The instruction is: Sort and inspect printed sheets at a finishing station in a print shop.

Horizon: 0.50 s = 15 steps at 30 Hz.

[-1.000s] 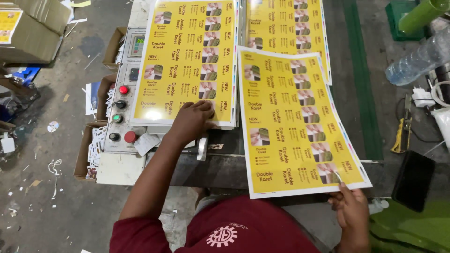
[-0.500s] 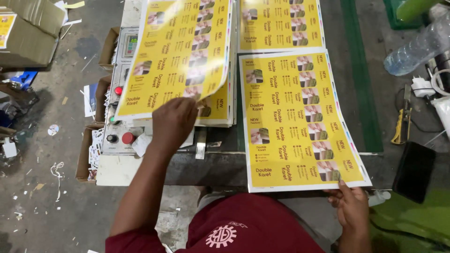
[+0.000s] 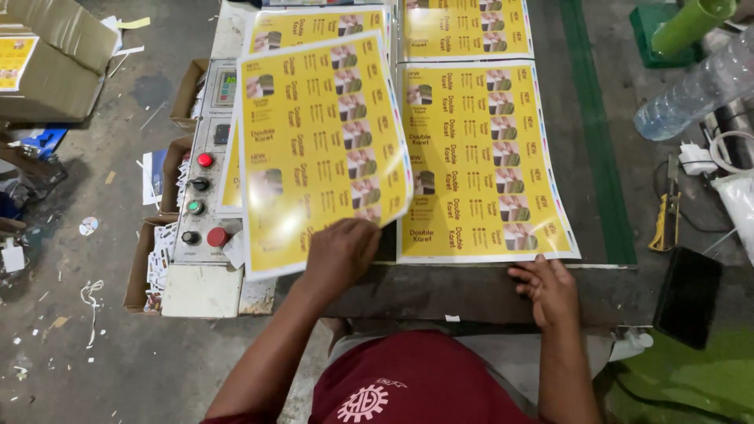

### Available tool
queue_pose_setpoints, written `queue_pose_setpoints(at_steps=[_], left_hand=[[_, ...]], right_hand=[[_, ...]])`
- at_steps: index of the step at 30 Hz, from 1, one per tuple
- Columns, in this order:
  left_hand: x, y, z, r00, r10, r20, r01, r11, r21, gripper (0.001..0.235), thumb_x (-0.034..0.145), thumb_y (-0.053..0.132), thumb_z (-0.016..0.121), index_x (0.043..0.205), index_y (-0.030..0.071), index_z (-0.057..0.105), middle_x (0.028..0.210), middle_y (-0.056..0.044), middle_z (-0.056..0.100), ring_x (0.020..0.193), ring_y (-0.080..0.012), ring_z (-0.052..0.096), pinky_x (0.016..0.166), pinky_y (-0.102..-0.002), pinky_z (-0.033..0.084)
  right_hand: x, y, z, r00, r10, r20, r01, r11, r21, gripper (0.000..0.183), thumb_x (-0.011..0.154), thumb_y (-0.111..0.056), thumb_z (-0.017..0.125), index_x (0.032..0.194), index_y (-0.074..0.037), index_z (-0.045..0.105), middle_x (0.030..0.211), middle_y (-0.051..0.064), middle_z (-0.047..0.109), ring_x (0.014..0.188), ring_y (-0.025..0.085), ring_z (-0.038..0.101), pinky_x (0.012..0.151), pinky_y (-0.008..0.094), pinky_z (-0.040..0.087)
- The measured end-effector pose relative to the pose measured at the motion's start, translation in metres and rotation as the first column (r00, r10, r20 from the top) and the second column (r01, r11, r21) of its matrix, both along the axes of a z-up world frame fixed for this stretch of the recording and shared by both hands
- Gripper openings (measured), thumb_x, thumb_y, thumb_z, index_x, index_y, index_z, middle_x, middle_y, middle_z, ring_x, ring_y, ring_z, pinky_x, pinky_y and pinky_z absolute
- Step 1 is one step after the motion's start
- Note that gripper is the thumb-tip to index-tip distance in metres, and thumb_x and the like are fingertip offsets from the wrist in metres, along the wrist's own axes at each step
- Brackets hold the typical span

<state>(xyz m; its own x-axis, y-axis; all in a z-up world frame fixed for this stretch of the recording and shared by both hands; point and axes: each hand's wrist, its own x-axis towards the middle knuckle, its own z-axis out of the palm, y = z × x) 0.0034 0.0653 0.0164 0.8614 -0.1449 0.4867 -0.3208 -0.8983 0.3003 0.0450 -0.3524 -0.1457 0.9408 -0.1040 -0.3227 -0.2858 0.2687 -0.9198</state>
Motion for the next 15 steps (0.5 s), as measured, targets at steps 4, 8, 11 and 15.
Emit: queue_pose_setpoints(at_steps=[4,8,11,15], left_hand=[[-0.013,-0.024,-0.01,0.981,-0.192,-0.037,0.181,0.964,-0.195,0.012,0.095,0.024,0.07,0.093,0.013,0.076,0.093,-0.014,0.077,0.093,-0.0371,0.075,0.067,-0.047,0.062],[-0.023,-0.063,0.009,0.939,-0.343,-0.037,0.326,0.917,-0.232,0.018,0.083,0.006,0.076,0.099,0.0,0.076,0.102,-0.013,0.076,0.084,-0.0277,0.073,0.067,-0.036,0.058],[-0.021,-0.095,-0.001,0.917,-0.394,-0.06,0.383,0.913,-0.141,0.015,0.089,0.012,0.069,0.098,0.001,0.072,0.106,-0.015,0.073,0.09,-0.0318,0.071,0.071,-0.04,0.055],[-0.019,-0.119,-0.008,0.867,-0.498,0.011,0.497,0.862,-0.095,0.018,0.092,0.017,0.067,0.098,0.001,0.071,0.107,-0.014,0.073,0.096,-0.0306,0.071,0.076,-0.039,0.055]], right_hand=[[-0.018,0.001,0.0,0.995,0.082,-0.051,-0.083,0.996,-0.019,0.047,0.109,-0.019,0.052,0.153,-0.004,0.042,0.119,0.028,0.069,0.087,0.033,0.075,0.05,0.029,0.057],[-0.045,0.049,0.049,0.973,0.149,-0.173,-0.148,0.989,0.023,0.05,0.102,-0.016,0.055,0.15,-0.003,0.051,0.11,0.021,0.075,0.079,0.024,0.071,0.052,0.029,0.051],[-0.06,0.075,0.057,0.922,0.326,-0.212,-0.322,0.945,0.05,0.054,0.096,-0.012,0.059,0.148,-0.001,0.055,0.117,0.028,0.074,0.079,0.028,0.069,0.055,0.03,0.047],[-0.07,0.083,0.036,0.947,0.32,-0.031,-0.303,0.92,0.249,0.034,0.101,-0.014,0.057,0.128,0.006,0.061,0.105,0.019,0.071,0.079,0.023,0.064,0.059,0.033,0.052]])
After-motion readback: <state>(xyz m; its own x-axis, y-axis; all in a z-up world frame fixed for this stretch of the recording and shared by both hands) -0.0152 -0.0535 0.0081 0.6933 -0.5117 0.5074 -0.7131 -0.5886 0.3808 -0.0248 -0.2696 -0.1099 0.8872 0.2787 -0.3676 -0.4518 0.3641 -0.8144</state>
